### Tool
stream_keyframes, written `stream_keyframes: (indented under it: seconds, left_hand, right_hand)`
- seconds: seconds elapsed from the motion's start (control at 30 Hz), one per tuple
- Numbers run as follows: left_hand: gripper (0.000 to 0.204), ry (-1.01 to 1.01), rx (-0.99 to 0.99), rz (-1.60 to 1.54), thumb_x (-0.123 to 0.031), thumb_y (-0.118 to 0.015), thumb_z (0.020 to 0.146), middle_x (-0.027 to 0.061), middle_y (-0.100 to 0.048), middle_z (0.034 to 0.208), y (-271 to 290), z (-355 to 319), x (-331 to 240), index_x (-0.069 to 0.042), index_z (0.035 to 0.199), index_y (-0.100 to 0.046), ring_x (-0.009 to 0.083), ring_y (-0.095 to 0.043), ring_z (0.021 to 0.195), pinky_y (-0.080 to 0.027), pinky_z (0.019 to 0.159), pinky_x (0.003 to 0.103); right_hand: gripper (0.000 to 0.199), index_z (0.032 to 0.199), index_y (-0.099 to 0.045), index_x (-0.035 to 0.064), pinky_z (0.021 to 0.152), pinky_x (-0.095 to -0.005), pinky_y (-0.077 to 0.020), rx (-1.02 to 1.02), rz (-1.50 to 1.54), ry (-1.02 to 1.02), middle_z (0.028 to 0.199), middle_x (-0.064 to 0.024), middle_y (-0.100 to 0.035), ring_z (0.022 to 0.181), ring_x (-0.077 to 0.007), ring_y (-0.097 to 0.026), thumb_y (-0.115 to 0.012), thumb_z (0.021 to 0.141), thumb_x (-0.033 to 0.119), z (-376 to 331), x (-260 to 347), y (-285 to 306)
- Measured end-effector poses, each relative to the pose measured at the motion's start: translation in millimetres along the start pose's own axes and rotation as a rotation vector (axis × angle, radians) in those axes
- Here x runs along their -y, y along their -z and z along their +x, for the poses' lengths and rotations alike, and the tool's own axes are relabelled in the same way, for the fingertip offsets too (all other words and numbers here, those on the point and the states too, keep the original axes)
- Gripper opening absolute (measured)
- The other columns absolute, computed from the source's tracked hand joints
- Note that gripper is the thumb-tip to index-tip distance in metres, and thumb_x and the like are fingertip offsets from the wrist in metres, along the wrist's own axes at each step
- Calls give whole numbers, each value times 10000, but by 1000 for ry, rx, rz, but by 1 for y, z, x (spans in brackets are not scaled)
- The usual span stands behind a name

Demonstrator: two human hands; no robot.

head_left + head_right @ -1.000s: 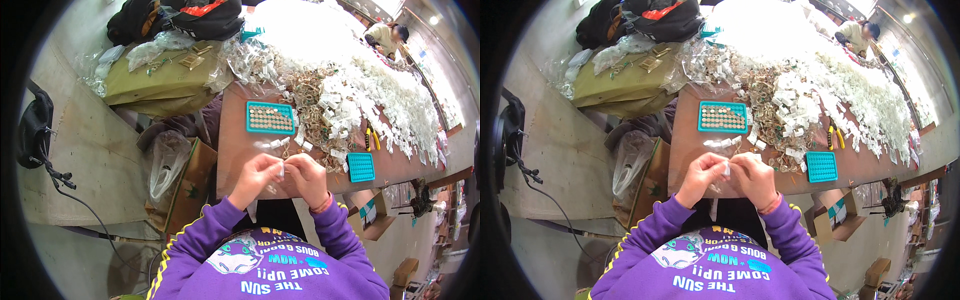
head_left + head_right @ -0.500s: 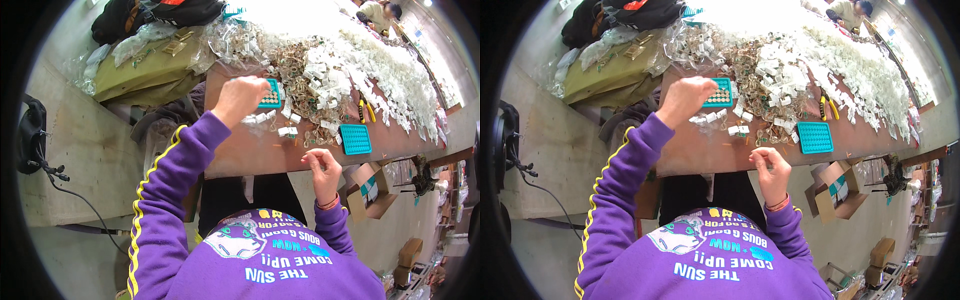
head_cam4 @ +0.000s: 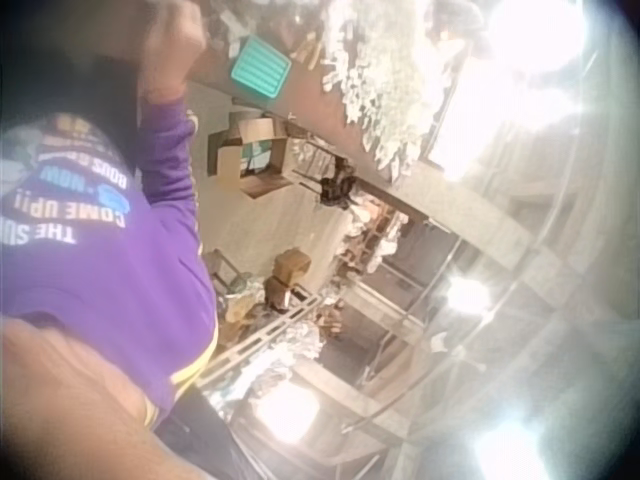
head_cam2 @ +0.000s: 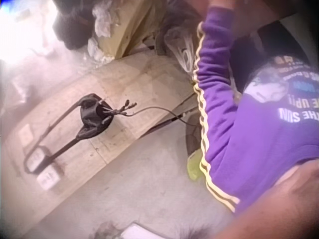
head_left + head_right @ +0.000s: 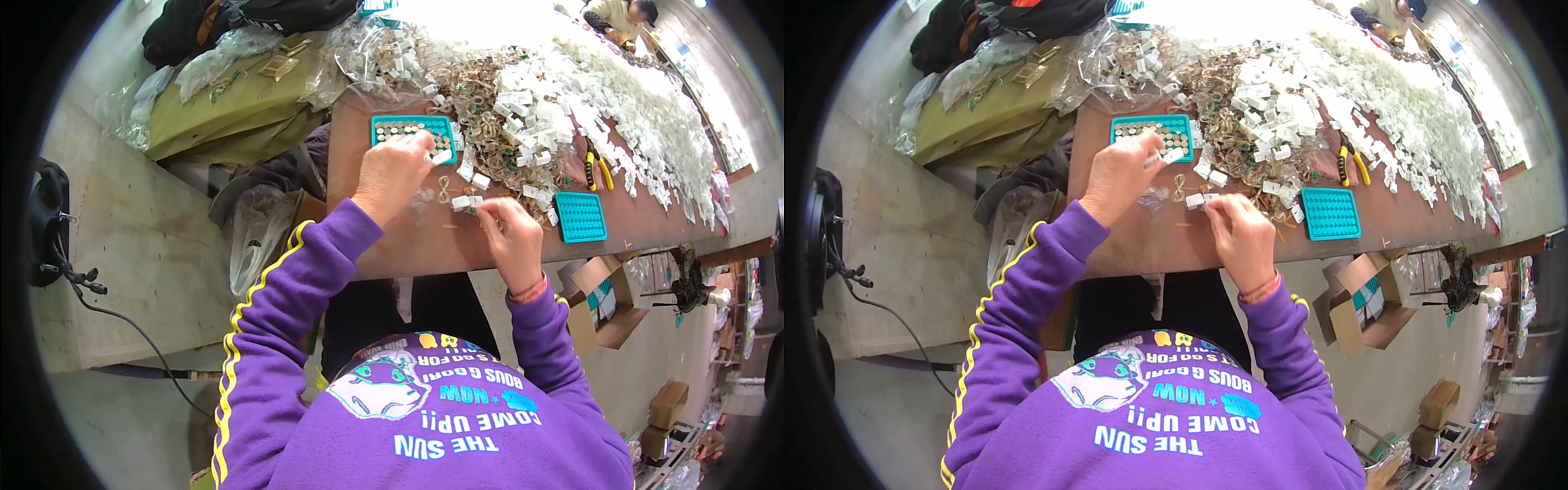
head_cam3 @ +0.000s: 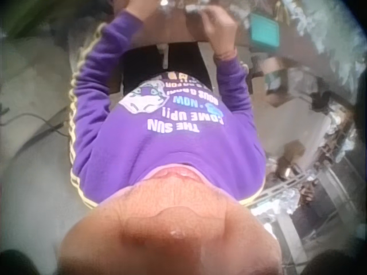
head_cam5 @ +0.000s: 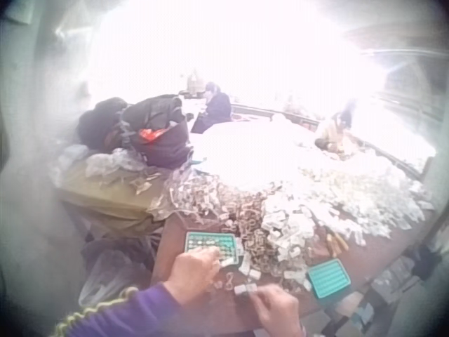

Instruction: The person repeatedly picks small white plastic connectors from a pile on the table, separates them, and places them into a teal tray. The person also handles small metal pins and wires, inserting them into the connectors. The workspace is cluttered with loose components and tools.

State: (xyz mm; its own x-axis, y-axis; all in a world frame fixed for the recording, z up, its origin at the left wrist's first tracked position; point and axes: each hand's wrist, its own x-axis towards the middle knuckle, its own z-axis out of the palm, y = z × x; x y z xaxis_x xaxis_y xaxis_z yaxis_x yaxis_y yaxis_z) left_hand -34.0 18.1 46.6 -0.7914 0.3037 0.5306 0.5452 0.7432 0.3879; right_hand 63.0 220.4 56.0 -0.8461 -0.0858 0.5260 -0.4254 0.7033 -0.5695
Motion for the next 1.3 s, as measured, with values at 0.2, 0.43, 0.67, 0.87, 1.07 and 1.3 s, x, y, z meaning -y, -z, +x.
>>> stream_keyframes:
  seconds: [0.2, 0.43, 0.67, 0.87, 1.07, 1.3]
  left_hand:
    - [157, 542, -85, -988, -79, -617, 945, 65, -680, 931, 14, -6, 4, -7, 1083, -594, 139, -674, 843, -526, 684, 237]
    - [242, 727, -52, -1967, -121, -517, 993, 249, -594, 1216, 11, -32, 17, 49, 1165, -520, 324, -614, 1136, -550, 962, 339]
    - [206, 827, -106, -2134, -26, -549, 943, 162, -613, 1054, 7, -34, 10, 38, 1137, -523, 295, -626, 1046, -529, 994, 390]
    - [200, 877, -67, -2097, -26, -571, 932, 83, -604, 994, 6, -42, -16, 7, 1126, -534, 224, -605, 984, -507, 990, 374]
    - [304, 803, 54, -1841, -182, -599, 986, 49, -630, 1044, 13, -46, -55, -17, 1234, -540, 103, -604, 875, -510, 822, 245]
    - [239, 582, -119, -1660, -134, -649, 954, 15, -647, 966, 22, -47, -64, -12, 1157, -618, 68, -576, 809, -478, 743, 213]
  right_hand:
    - [146, 965, -648, 93, 752, -384, -504, 272, -361, 232, 873, -91, -651, 879, -294, -624, -651, 831, 149, 52, -15, -29]
    - [160, 986, -572, 66, 659, -447, -529, 411, -615, 208, 861, -176, -644, 769, -330, -677, -578, 828, 92, 69, -6, -66]
    - [193, 1003, -609, 97, 678, -435, -551, 271, -413, 77, 856, -140, -671, 774, -324, -683, -567, 817, 70, 72, -14, -47]
    - [165, 1015, -688, 48, 648, -261, -510, -29, 339, -266, 775, -31, -660, 710, -97, -632, -624, 864, 33, 62, -17, -5]
    - [178, 1109, -615, 4, 674, -237, -504, -206, 980, -308, 890, -48, -651, 761, -100, -631, -609, 933, 24, 40, 4, -4]
    - [170, 1100, -593, -17, 723, -258, -556, -227, 925, -293, 916, -73, -660, 784, -135, -680, -594, 930, -20, 19, 30, -8]
